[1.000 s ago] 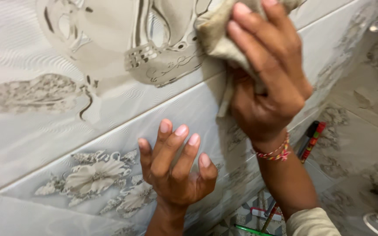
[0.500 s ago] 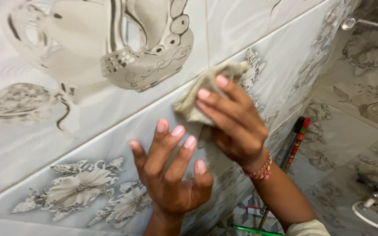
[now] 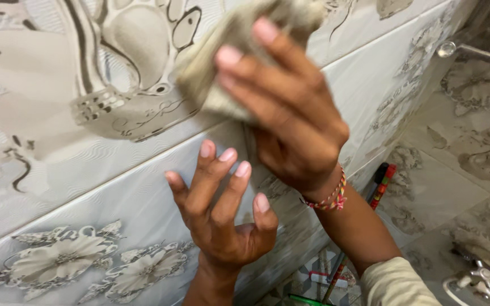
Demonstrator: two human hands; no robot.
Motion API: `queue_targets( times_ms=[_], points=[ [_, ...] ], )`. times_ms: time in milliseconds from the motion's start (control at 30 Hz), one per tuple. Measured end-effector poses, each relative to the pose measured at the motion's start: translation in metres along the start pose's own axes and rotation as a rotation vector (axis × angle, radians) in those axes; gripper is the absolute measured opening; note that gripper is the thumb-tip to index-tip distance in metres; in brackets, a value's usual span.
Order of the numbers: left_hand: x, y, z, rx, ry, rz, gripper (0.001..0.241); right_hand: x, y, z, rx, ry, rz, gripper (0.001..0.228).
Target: The person wipes tiled bathroom walls using a cloth, moving the cloth across floral patterns and along grout lines.
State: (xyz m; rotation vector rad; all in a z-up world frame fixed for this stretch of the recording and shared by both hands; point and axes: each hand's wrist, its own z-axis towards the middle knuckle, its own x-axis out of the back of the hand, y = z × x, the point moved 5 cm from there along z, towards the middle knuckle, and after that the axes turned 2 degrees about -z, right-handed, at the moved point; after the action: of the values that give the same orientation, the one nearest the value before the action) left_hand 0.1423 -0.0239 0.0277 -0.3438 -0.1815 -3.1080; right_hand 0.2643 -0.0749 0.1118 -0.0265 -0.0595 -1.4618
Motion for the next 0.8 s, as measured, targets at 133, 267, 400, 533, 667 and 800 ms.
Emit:
queue_targets(
  times_ms=[133, 267, 400, 533, 667, 800],
  points=[
    [-0.006, 0.003, 0.0, 0.046, 0.044, 0.042, 0.03, 0.0, 0.011, -0.022, 0.2, -0.154, 0.127, 0.023],
    [-0.018, 0.007, 0.003, 0.045, 0.053, 0.052, 0.026, 0.008, 0.039, -0.042, 0.213, -0.148, 0.069, 0.023],
    [-0.025, 0.01, 0.006, 0.055, 0.073, 0.082, 0.025, 0.02, 0.063, -0.035, 0.163, -0.097, 0.056, 0.027],
    [-0.031, 0.011, 0.006, 0.049, 0.092, 0.085, 0.027, 0.025, 0.064, -0.006, 0.057, -0.027, -0.003, 0.019],
    [-0.036, 0.013, 0.001, 0.095, 0.122, 0.09, 0.032, 0.02, 0.049, 0.014, -0.032, 0.044, 0.029, 0.019],
    [-0.038, 0.013, -0.003, 0.133, 0.214, 0.045, 0.04, 0.012, 0.042, 0.013, 0.111, -0.017, 0.076, 0.018]
  ],
)
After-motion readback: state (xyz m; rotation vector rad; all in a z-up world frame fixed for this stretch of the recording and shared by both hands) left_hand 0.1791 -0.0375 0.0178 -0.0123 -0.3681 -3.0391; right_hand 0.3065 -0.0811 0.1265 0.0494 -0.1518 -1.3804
